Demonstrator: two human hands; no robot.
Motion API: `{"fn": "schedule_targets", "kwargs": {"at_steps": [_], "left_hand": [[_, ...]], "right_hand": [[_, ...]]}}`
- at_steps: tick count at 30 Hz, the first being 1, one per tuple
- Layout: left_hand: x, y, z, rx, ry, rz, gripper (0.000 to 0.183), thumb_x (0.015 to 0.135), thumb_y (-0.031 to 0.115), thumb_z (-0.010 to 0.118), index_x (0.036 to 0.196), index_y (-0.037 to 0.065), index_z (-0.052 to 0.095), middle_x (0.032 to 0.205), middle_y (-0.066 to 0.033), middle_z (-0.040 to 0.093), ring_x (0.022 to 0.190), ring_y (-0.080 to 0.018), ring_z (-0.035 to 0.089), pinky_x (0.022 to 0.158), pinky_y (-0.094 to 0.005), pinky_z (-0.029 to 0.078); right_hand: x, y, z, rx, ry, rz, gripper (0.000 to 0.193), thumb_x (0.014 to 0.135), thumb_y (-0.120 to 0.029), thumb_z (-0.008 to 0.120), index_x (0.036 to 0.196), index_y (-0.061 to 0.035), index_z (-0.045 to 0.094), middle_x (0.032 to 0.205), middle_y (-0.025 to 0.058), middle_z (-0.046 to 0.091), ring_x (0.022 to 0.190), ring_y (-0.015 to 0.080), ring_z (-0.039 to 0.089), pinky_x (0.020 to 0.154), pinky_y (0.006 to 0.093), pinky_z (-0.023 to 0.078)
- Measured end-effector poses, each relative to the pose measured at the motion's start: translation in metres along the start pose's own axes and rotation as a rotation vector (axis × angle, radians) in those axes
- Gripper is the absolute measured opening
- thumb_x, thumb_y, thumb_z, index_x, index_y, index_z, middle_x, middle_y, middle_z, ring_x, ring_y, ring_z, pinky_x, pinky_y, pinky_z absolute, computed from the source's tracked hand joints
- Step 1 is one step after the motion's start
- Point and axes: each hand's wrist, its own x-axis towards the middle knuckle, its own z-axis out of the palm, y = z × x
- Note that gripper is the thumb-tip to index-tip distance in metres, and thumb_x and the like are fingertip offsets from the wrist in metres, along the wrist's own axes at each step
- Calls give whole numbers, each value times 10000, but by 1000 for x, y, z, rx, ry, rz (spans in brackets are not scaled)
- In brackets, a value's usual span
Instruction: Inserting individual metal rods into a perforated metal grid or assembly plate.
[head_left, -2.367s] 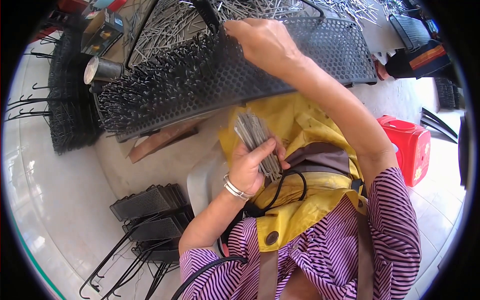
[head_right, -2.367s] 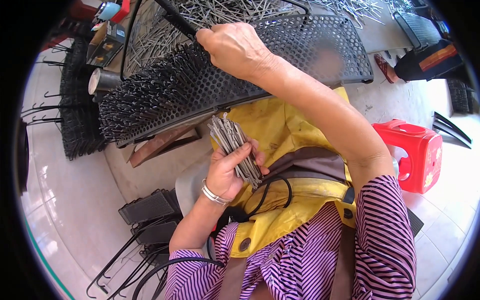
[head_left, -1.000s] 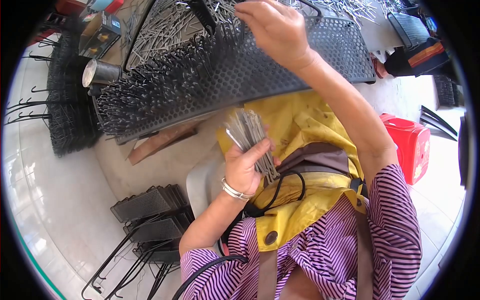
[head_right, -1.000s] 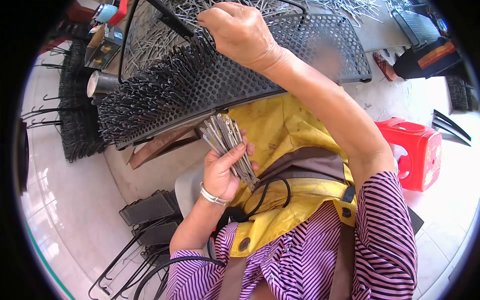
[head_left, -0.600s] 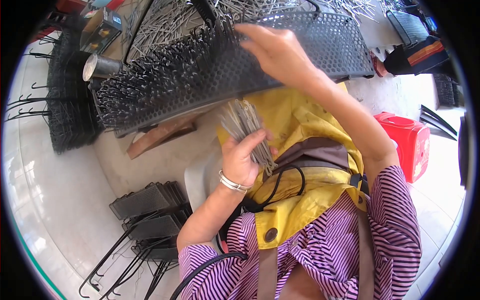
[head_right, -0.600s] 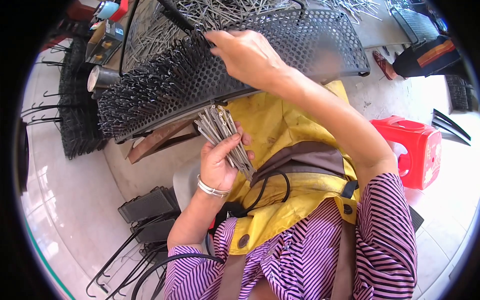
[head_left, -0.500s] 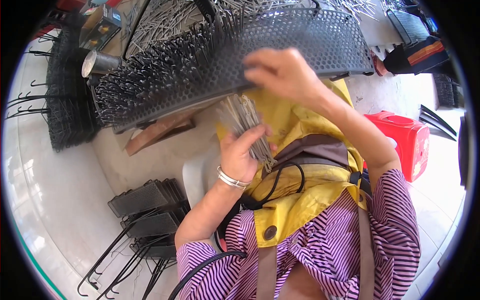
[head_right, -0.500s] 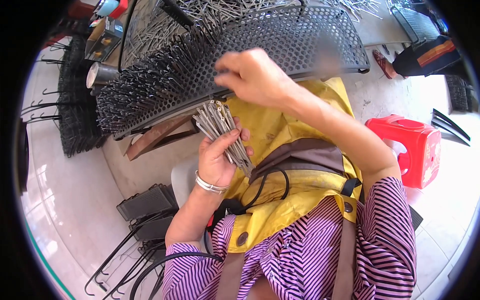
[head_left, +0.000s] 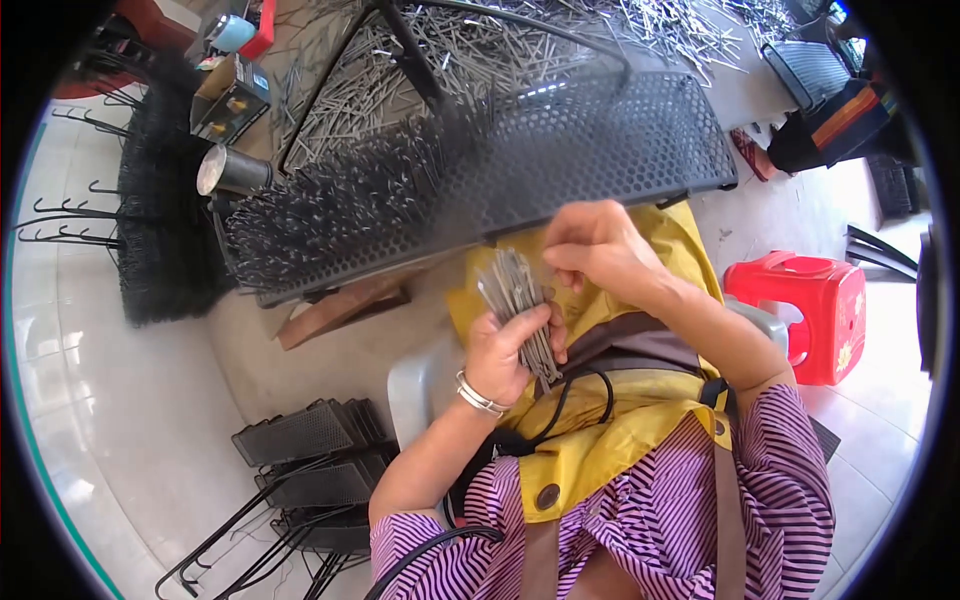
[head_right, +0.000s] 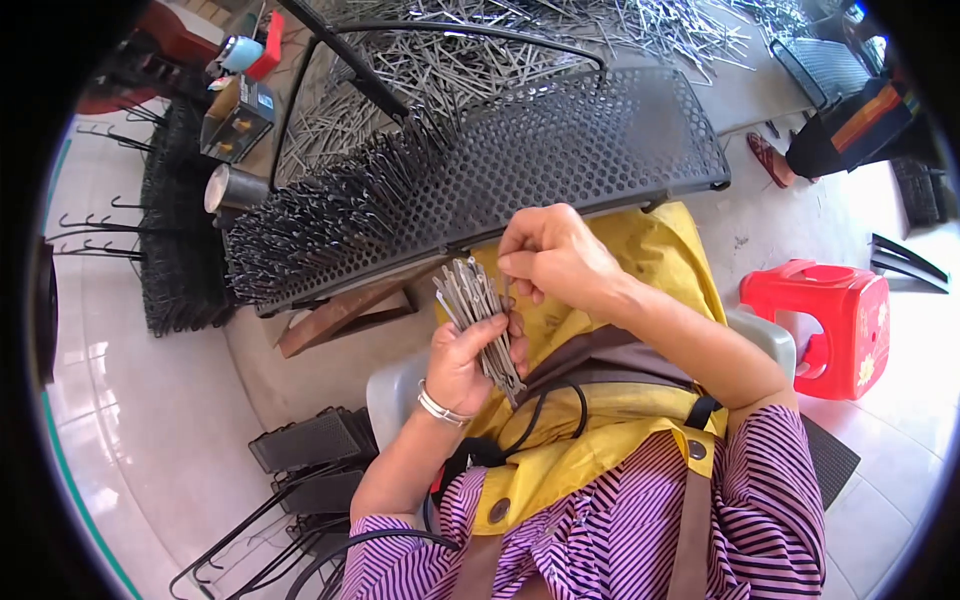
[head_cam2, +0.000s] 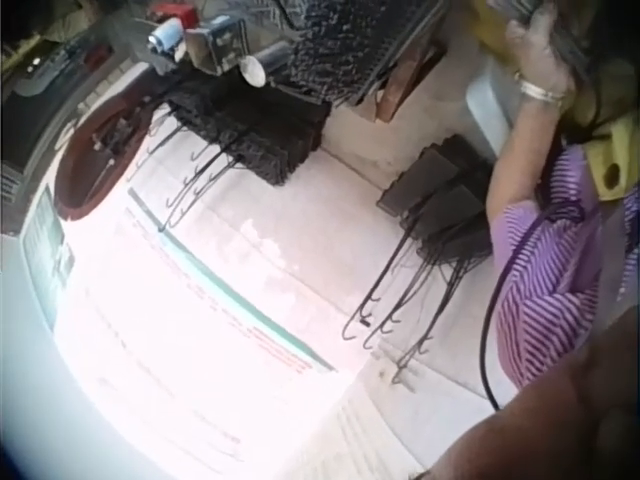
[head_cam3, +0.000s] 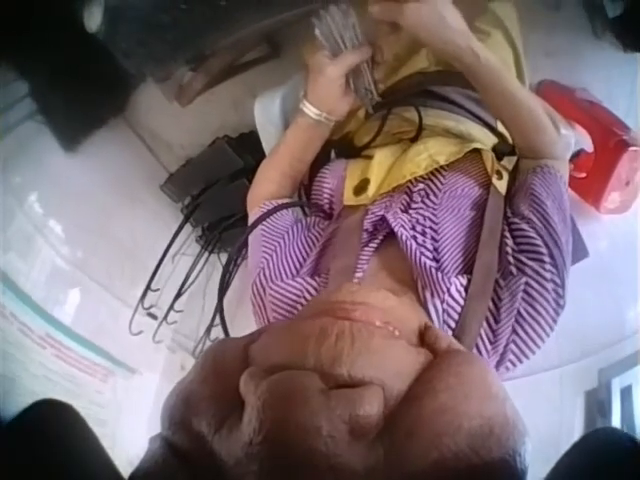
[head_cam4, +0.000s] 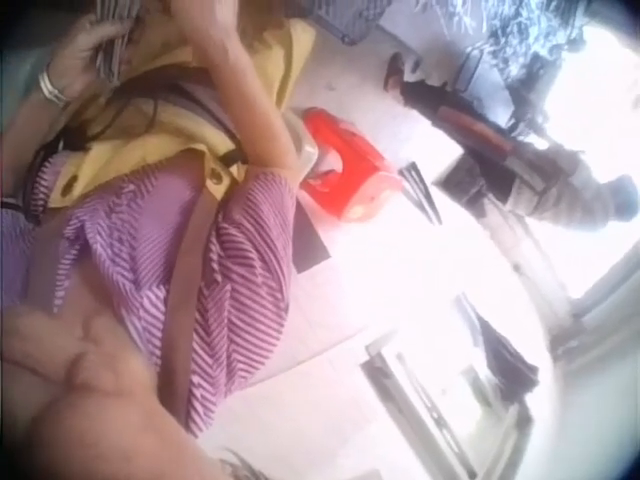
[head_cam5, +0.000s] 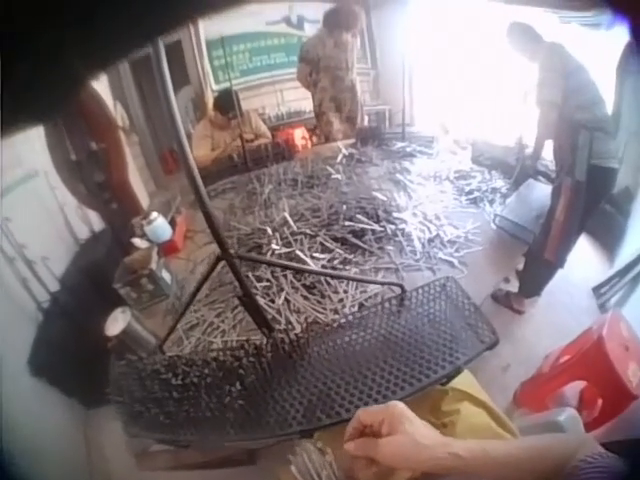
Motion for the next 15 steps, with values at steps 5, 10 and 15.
{"fn": "schedule_targets", "kwargs": {"at_steps": [5, 10, 15], "left_hand": [[4, -1, -7, -38, -49, -22, 167, 774, 83, 537, 920, 11, 503, 722, -88, 532, 547, -171, 499, 459, -291, 412], [6, 1, -12, -115, -59, -36, 173, 780, 77, 526, 944, 29, 504, 750, -91, 524, 562, -176, 485, 472, -301, 390], [6, 1, -11, -149, -112, -39, 215, 774, 46, 501, 988, 23, 492, 800, -85, 520, 659, -191, 499, 522, -305, 414]], "right_hand": [[6, -19, -15, -38, 169, -204, 24, 712, 11, 530, 730, -1, 540, 593, 39, 541, 486, 78, 498, 425, 198, 398], [21, -46, -24, -93, 411, -483, 25, 752, -3, 527, 750, 18, 539, 615, 48, 551, 505, 77, 502, 459, 190, 404], [52, -49, -18, -175, 578, -790, 28, 764, 2, 529, 783, 15, 546, 623, 37, 556, 532, 70, 509, 487, 176, 406]]}}
